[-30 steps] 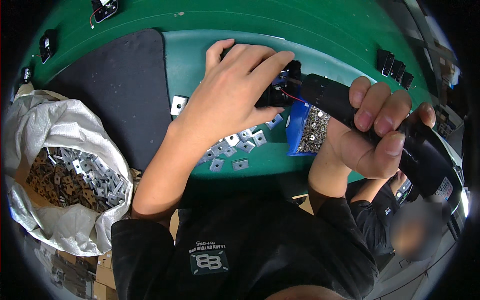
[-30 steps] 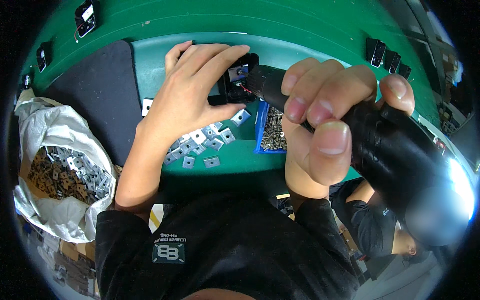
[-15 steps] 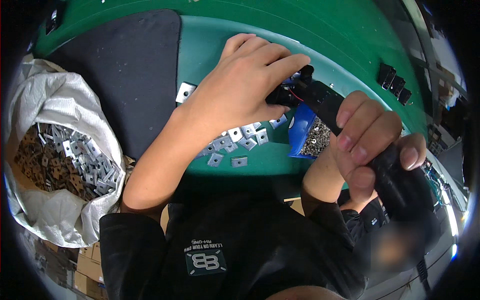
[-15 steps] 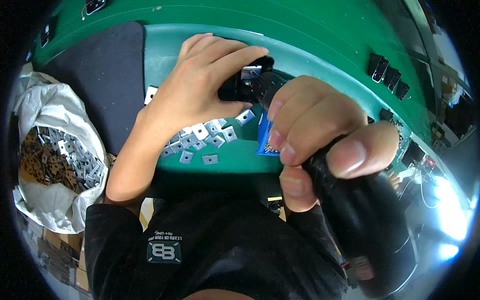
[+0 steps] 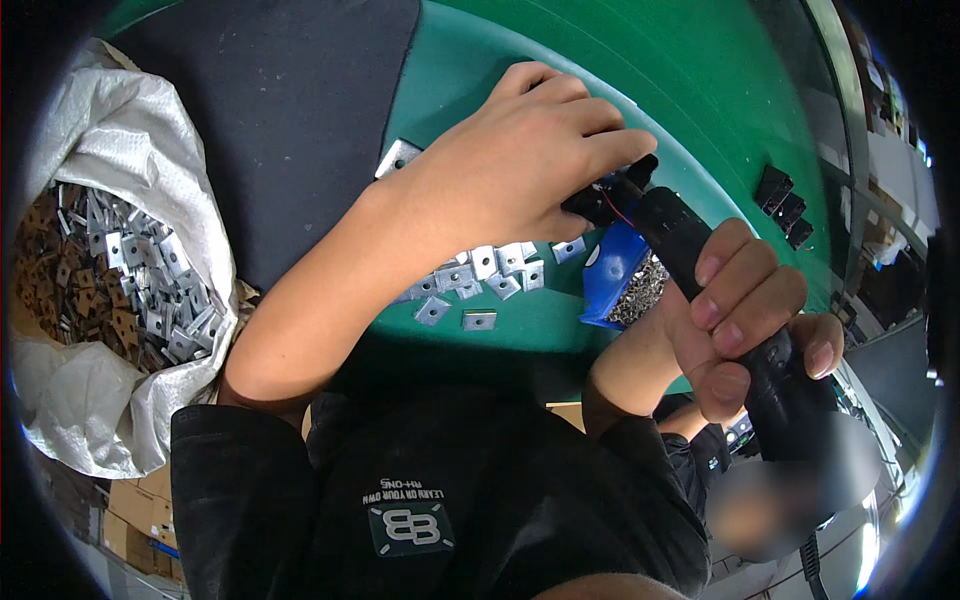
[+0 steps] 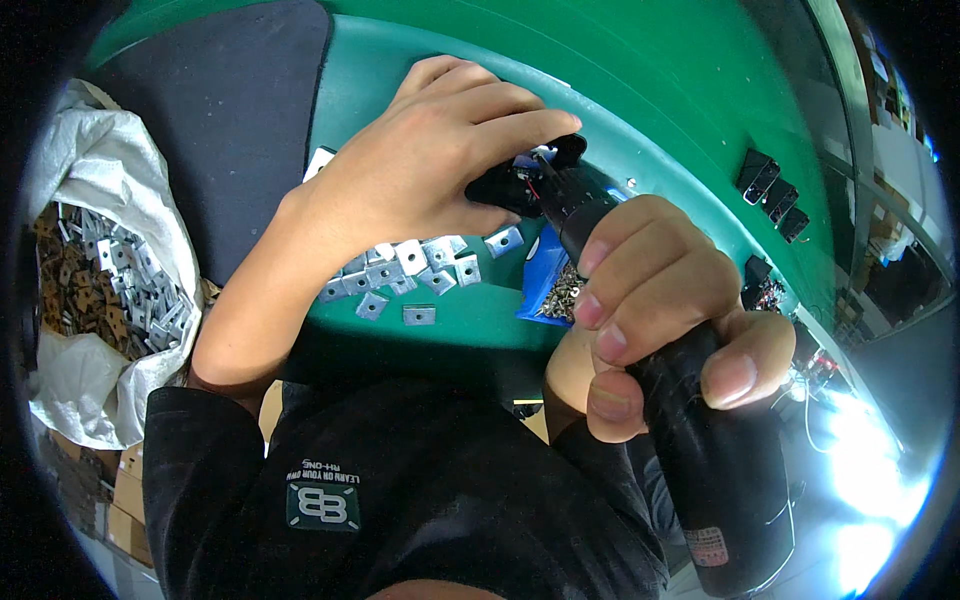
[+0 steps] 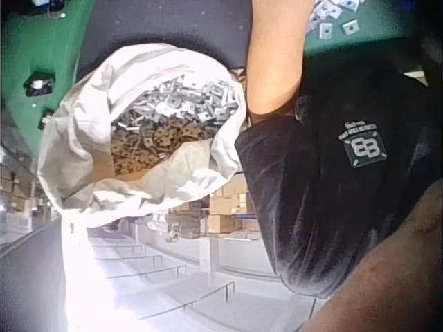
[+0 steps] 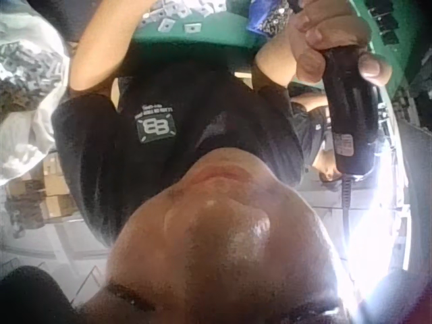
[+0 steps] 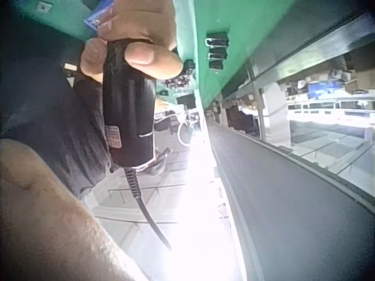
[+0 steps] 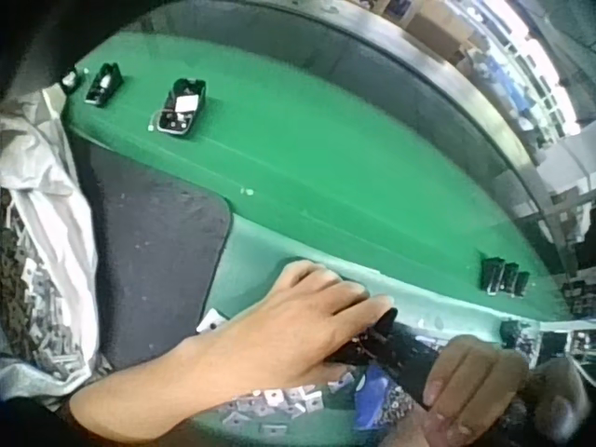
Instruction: Assembling electronic components by attaching small metal plates using an electric screwdriver.
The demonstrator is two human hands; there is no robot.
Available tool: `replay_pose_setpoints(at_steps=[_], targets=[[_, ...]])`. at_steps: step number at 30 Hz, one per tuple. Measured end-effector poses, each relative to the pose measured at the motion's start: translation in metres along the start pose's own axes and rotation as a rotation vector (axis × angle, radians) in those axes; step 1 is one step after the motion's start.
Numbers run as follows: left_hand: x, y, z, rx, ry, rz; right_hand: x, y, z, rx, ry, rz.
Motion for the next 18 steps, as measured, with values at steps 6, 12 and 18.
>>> replay_pose_setpoints(at_steps=[6, 12, 18], targets=[[-0.0015, -0.0003, 0.0009, -0.001, -0.018, -0.003, -0.0005, 0.0054, 0.0013, 0.091, 0.035, -0.019], [-0.0018, -0.0024, 0.0009, -0.011, -0.004, 0.006, -0.0017, 0.0014, 0.0015, 0.128, 0.012, 0.039], [0.0001, -0.0027, 0.0, -0.028, -0.023, 0.04, -0.0038, 0.0006, 0.0036, 0.216, -0.01, -0.026]])
Point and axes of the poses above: each hand's wrist, its own z-axis towards the middle knuckle, its own y-axis out of the back of the hand, x = y × z, the point moved 7 cm from there along z, towards the middle knuckle, and after that the axes turned 8 degrees about -z, right-handed, at the moved point
